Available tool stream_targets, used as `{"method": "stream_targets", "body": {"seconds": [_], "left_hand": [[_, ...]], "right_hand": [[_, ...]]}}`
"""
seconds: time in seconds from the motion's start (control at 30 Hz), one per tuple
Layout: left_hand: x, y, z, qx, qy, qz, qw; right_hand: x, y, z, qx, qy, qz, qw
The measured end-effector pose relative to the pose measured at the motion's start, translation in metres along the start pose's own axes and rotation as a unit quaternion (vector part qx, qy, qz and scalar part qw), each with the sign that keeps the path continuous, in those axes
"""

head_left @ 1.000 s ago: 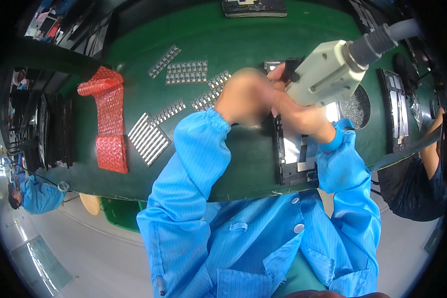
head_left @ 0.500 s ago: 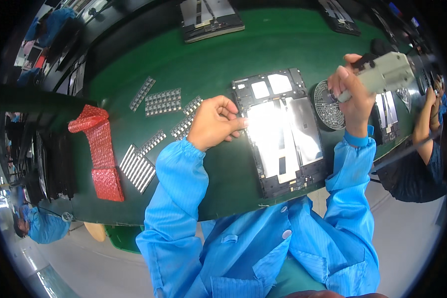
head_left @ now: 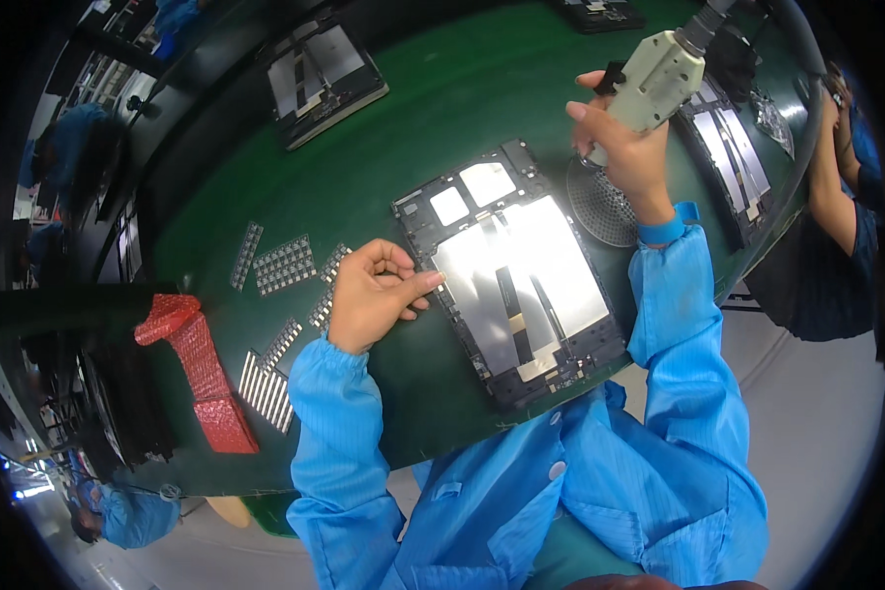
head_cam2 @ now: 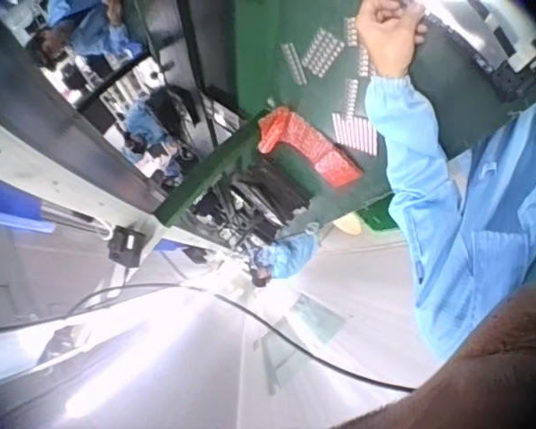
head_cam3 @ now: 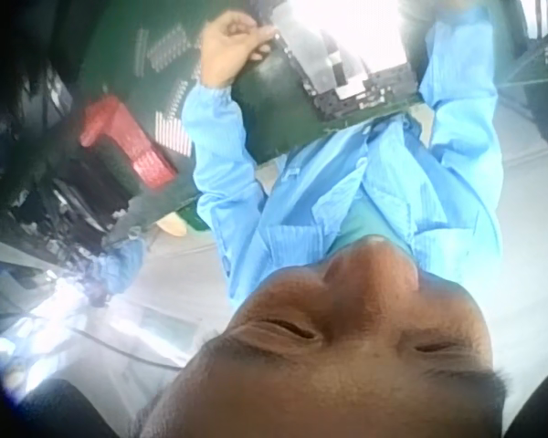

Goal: Assembling electronic components into device frames on a factory assembly line using an electric screwdriver.

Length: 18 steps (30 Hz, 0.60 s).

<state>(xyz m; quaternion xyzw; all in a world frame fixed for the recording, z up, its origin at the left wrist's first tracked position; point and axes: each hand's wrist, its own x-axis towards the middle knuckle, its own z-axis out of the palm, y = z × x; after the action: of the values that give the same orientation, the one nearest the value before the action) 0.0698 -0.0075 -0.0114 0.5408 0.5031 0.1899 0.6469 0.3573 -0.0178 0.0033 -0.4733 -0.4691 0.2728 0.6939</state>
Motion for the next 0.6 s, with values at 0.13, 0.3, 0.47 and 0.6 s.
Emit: {"method": "stream_targets", "body": {"seconds": [0.13,0.3,0.47,0.6], "left_hand": [[-0.001,0.0,0.0,-0.002,-0.003,0.004,1.0],[-0.009,-0.007,0.006,-0.006,0.033,0.059,0.998],[-0.039,-0.02,0.03,0.259,0.1,0.367,0.888],[-0.076,-0.027,0.064,0.32,-0.017,0.507,0.8]], "right_hand": [[-0.001,-0.003,0.001,-0.009,-0.009,0.014,1.0],[-0.001,-0.004,0.002,-0.002,0.0,0.008,1.0],[-0.002,-0.006,-0.003,-0.018,-0.016,0.019,1.0],[-0.001,-0.022,0.005,0.033,0.009,-0.034,0.999]]}}
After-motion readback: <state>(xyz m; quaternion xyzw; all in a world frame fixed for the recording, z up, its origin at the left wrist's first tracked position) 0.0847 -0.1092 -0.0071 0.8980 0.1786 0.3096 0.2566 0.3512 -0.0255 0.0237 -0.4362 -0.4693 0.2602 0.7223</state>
